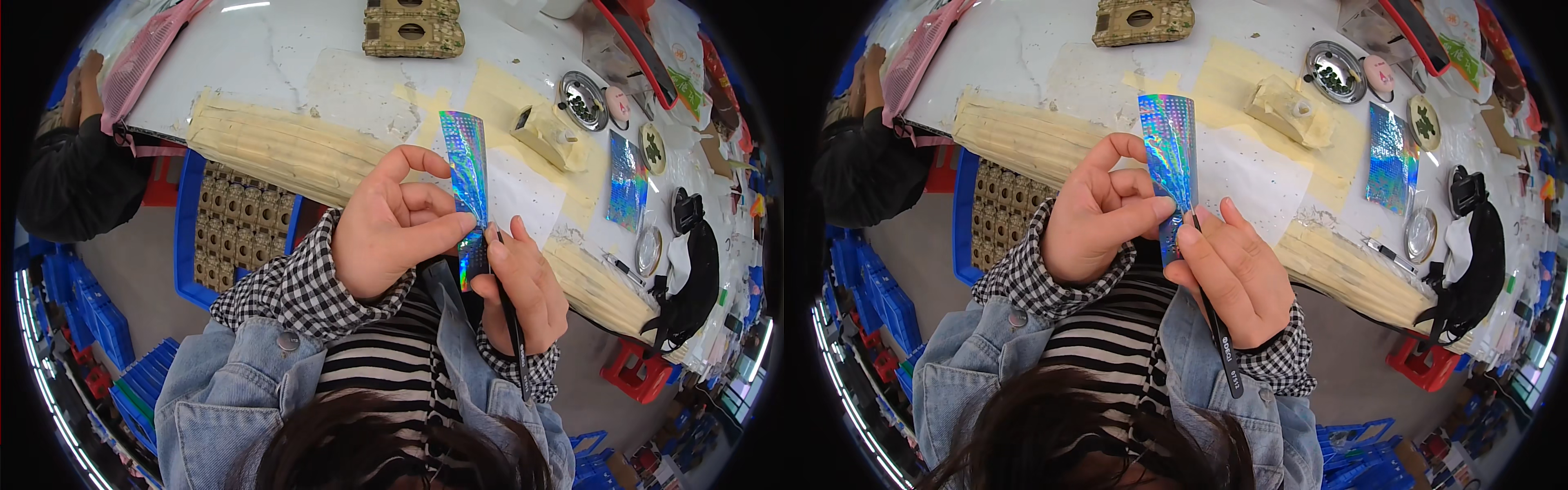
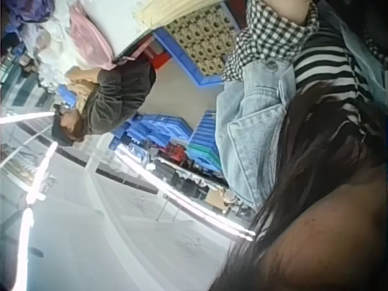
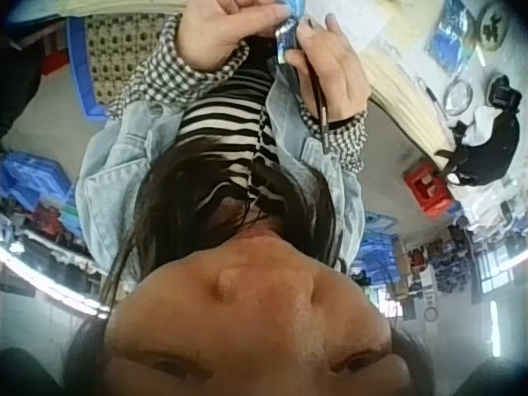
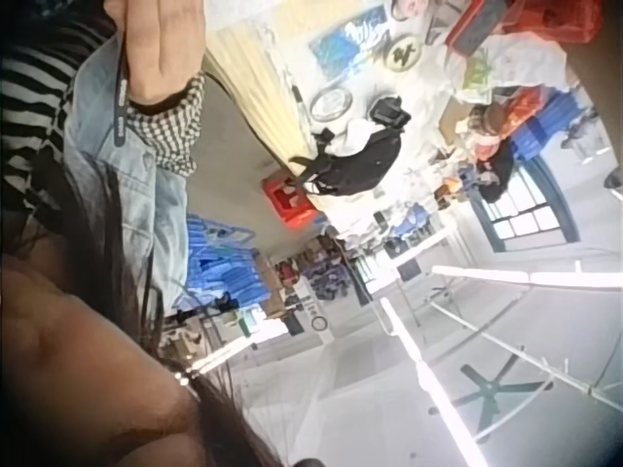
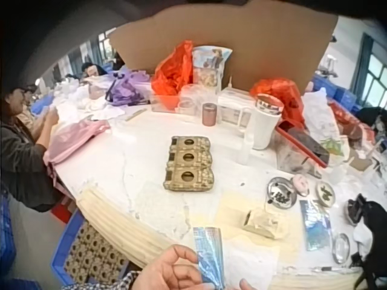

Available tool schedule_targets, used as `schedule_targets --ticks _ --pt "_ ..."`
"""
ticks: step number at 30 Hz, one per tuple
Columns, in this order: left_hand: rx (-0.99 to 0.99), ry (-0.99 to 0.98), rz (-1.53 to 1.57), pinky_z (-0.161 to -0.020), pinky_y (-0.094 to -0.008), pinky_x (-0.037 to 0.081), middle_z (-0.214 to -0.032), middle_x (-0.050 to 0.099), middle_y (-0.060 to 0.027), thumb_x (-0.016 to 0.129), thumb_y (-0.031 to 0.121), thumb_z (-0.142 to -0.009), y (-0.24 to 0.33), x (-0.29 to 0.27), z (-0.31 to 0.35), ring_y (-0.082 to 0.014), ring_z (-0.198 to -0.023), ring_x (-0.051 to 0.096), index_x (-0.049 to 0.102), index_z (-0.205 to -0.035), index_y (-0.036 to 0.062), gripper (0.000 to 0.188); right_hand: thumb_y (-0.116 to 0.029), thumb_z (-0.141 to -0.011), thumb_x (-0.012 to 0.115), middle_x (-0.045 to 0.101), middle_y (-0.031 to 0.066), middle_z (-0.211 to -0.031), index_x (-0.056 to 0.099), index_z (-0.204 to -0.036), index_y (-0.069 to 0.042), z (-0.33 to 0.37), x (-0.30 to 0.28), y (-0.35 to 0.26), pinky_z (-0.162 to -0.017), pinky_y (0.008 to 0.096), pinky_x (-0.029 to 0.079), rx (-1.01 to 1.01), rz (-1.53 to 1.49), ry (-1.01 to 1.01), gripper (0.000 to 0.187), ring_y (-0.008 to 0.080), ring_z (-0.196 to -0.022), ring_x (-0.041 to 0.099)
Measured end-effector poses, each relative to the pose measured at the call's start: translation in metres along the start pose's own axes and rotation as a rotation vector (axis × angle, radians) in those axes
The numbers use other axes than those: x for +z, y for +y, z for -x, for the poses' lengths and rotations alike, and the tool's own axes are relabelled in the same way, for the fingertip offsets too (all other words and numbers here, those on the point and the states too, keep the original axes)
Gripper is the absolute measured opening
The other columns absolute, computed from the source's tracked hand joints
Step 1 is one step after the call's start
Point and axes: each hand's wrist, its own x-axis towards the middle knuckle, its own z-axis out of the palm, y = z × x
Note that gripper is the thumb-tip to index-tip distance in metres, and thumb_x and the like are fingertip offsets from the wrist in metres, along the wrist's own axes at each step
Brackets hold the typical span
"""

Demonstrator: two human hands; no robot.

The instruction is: Folding small holographic stickers using tweezers.

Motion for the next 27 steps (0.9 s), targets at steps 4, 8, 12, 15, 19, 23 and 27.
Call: schedule_targets --ticks 4,8,12,15,19,23,27 --pt "-0.038 -0.024 0.023 -0.069 -0.0265 0.054 -0.083 0.064 -0.0101 0.064 -0.004 -0.08 0.0024 -0.0011 0.0004 -0.0141 -0.076 0.063 0.035 -0.114 0.0005 0.044 -0.008 -0.074 0.074 0.064 0.0193 -0.097 0.061 -0.107 0.003 0.0019 0.0016 0.0019 -0.088 0.0482 0.05 -0.015 -0.021 0.013 0.038 0.0304 -0.096 0.064" --pt "-0.02 -0.02 0.038 -0.07 -0.0269 0.054 -0.083 0.064 -0.0106 0.063 -0.004 -0.081 0.0008 -0.0011 0.0 -0.0145 -0.077 0.064 0.035 -0.114 0.0007 0.044 -0.009 -0.074 0.074 0.064 0.0195 -0.099 0.062 -0.107 0.003 0.002 0.0006 0.0018 -0.088 0.0481 0.049 -0.018 -0.018 0.001 0.037 0.0307 -0.097 0.064" --pt "-0.02 -0.015 0.048 -0.071 -0.0269 0.054 -0.084 0.064 -0.0106 0.063 -0.004 -0.081 0.0013 -0.0013 -0.0001 -0.0143 -0.078 0.063 0.035 -0.114 0.001 0.043 -0.009 -0.073 0.074 0.063 0.019 -0.1 0.062 -0.107 0.002 0.0021 -0.0004 0.0011 -0.089 0.0481 0.049 -0.023 0.015 -0.024 0.037 0.0304 -0.097 0.063" --pt "-0.02 -0.013 0.056 -0.071 -0.0269 0.054 -0.084 0.064 -0.0104 0.063 -0.004 -0.081 0.0019 -0.002 0.0004 -0.0142 -0.079 0.063 0.035 -0.114 0.0009 0.043 -0.009 -0.072 0.075 0.061 0.0164 -0.1 0.063 -0.108 -0.001 0.0023 0.0006 0.0011 -0.089 0.0478 0.049 -0.026 0.04 -0.04 0.038 0.0299 -0.098 0.063" --pt "-0.021 -0.01 0.048 -0.071 -0.0264 0.054 -0.084 0.063 -0.01 0.063 -0.003 -0.081 0.0033 -0.0017 0.0006 -0.0138 -0.079 0.063 0.035 -0.113 0.0006 0.043 -0.008 -0.071 0.075 0.058 0.013 -0.101 0.064 -0.109 -0.004 0.0046 0.0012 0.0005 -0.089 0.0473 0.049 -0.019 0.063 -0.055 0.04 0.0292 -0.099 0.062" --pt "-0.005 -0.014 0.03 -0.07 -0.0253 0.053 -0.084 0.064 -0.0094 0.064 -0.003 -0.081 0.0023 -0.0027 0.0002 -0.0128 -0.078 0.063 0.035 -0.113 0.0005 0.043 -0.008 -0.071 0.076 0.056 0.0126 -0.105 0.065 -0.11 -0.005 0.0071 0.0031 0.0015 -0.09 0.0478 0.049 -0.031 0.077 -0.051 0.041 0.0293 -0.1 0.062" --pt "0.0 -0.01 0.033 -0.07 -0.0248 0.053 -0.083 0.064 -0.009 0.064 -0.003 -0.081 0.002 -0.0037 0.0004 -0.0123 -0.077 0.063 0.036 -0.113 0.0006 0.043 -0.008 -0.071 0.075 0.054 0.0125 -0.109 0.065 -0.11 -0.005 0.0055 0.003 0.0008 -0.09 0.0482 0.049 -0.047 0.09 -0.085 0.041 0.0299 -0.099 0.062"
